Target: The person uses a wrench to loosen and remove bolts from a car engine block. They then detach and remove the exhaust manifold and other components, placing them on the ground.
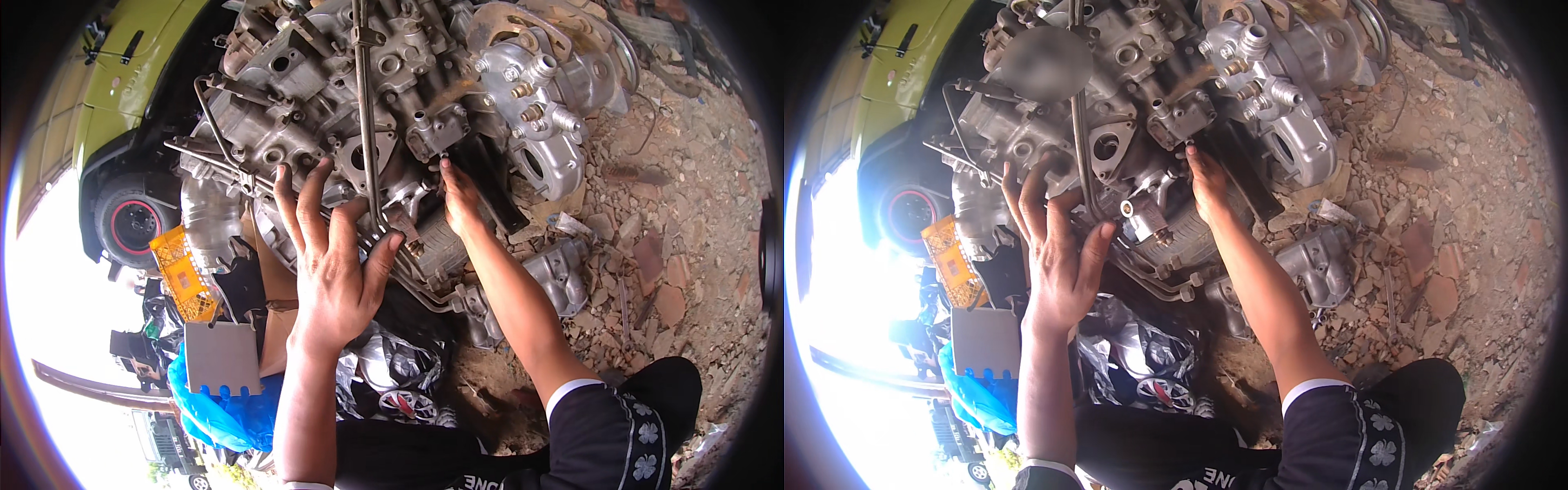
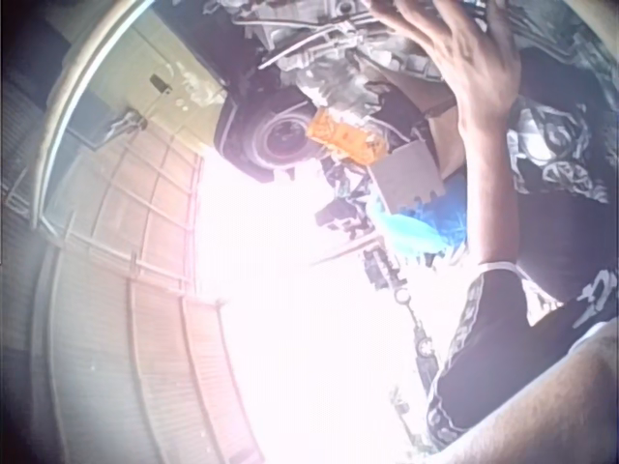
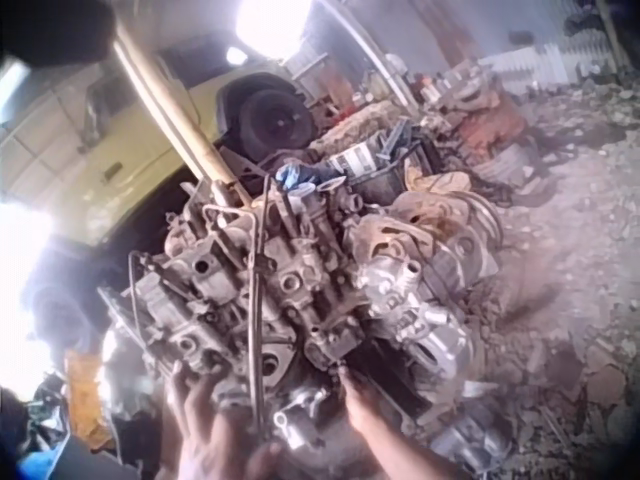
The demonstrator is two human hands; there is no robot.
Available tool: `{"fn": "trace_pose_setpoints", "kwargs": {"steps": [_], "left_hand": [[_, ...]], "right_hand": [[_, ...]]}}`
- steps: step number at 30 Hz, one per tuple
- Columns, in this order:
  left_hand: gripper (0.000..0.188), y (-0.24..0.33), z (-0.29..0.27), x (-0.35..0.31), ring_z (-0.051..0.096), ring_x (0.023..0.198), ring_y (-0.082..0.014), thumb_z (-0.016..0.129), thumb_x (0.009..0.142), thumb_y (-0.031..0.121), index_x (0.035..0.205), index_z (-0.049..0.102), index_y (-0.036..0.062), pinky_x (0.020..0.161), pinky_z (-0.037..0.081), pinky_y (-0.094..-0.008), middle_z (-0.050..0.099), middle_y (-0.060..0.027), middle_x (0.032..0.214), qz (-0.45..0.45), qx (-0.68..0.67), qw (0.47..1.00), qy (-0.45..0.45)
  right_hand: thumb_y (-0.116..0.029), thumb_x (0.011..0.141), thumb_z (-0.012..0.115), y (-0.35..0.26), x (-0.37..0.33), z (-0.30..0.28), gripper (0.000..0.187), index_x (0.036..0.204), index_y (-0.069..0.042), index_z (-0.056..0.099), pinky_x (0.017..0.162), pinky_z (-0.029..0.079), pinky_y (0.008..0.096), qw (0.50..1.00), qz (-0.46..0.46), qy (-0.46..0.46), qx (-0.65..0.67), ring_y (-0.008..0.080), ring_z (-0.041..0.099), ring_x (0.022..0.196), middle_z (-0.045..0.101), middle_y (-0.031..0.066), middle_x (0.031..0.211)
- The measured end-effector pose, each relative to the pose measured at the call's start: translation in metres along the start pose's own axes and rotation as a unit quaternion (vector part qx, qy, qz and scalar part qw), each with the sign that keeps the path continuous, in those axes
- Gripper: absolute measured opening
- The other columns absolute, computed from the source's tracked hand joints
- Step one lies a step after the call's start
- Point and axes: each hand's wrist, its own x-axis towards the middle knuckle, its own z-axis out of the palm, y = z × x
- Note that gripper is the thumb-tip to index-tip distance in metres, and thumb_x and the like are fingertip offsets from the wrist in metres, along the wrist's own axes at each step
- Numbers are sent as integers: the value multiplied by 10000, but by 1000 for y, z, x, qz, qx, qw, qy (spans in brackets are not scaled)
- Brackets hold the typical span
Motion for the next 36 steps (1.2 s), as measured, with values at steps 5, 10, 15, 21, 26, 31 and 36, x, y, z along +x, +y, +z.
{"fn": "trace_pose_setpoints", "kwargs": {"steps": [5, 10, 15, 21, 26, 31, 36], "left_hand": [[401, 0, 5, 2, 96, 1480, -580, 733, 911, 283, 1155, 571, 10, 1168, 187, -660, 316, -254, 1542, 0, -5, 1000, 2], [405, -2, 2, 1, 90, 1483, -578, 750, 893, 278, 1137, 567, 12, 1172, 177, -661, 318, -254, 1540, -5, -16, 1000, 4], [414, -1, 4, 0, 78, 1490, -574, 753, 889, 276, 1145, 567, 10, 1174, 174, -660, 322, -258, 1534, -2, -1, 1000, -1], [420, 4, 1, -2, 93, 1487, -579, 740, 903, 269, 1177, 567, 2, 1166, 196, -659, 334, -262, 1521, 4, -1, 1000, 2], [431, 5, -7, -2, 136, 1475, -587, 739, 910, 275, 1189, 570, -7, 1148, 258, -645, 348, -274, 1505, 14, -4, 1000, 4], [434, 6, -7, -4, 153, 1468, -598, 730, 920, 264, 1207, 565, -17, 1147, 275, -638, 348, -288, 1497, 9, -7, 1000, 12], [440, 8, -6, -1, 147, 1467, -601, 727, 921, 250, 1223, 559, -22, 1146, 275, -640, 342, -290, 1499, 18, -6, 1000, 17]], "right_hand": [[-471, 927, 744, 5, 19, -21, 470, 1067, -23, 727, 795, 425, 257, 999, 8, -22, -43, 84, 558, 858, 684, 3, 960], [-498, 903, 764, -2, 18, -20, 448, 854, -57, 704, 672, 364, 254, 990, -22, -12, -140, 58, 463, 708, 593, -39, 768], [-471, 946, 725, -11, 15, -25, 440, 853, -42, 697, 634, 382, 266, 982, -7, -13, -188, 69, 472, 677, 559, -48, 732], [-505, 1005, 603, -17, 18, -31, 484, 1057, -40, 726, 714, 507, 366, 906, -106, -38, -409, 230, 663, 774, 690, 100, 802], [-585, 1021, 491, -38, 15, -24, 583, 1189, -75, 718, 853, 536, 444, 846, -127, -58, -515, 425, 679, 1056, 716, 238, 1046], [-568, 1030, 504, -41, 13, -23, 582, 1045, -17, 690, 734, 492, 395, 852, -111, -80, -505, 278, 608, 741, 640, 156, 771], [-488, 1038, 569, -22, 28, -50, 503, 771, -73, 472, 613, 302, 264, 919, -83, -165, -349, 60, 333, 678, 369, -66, 715]]}}
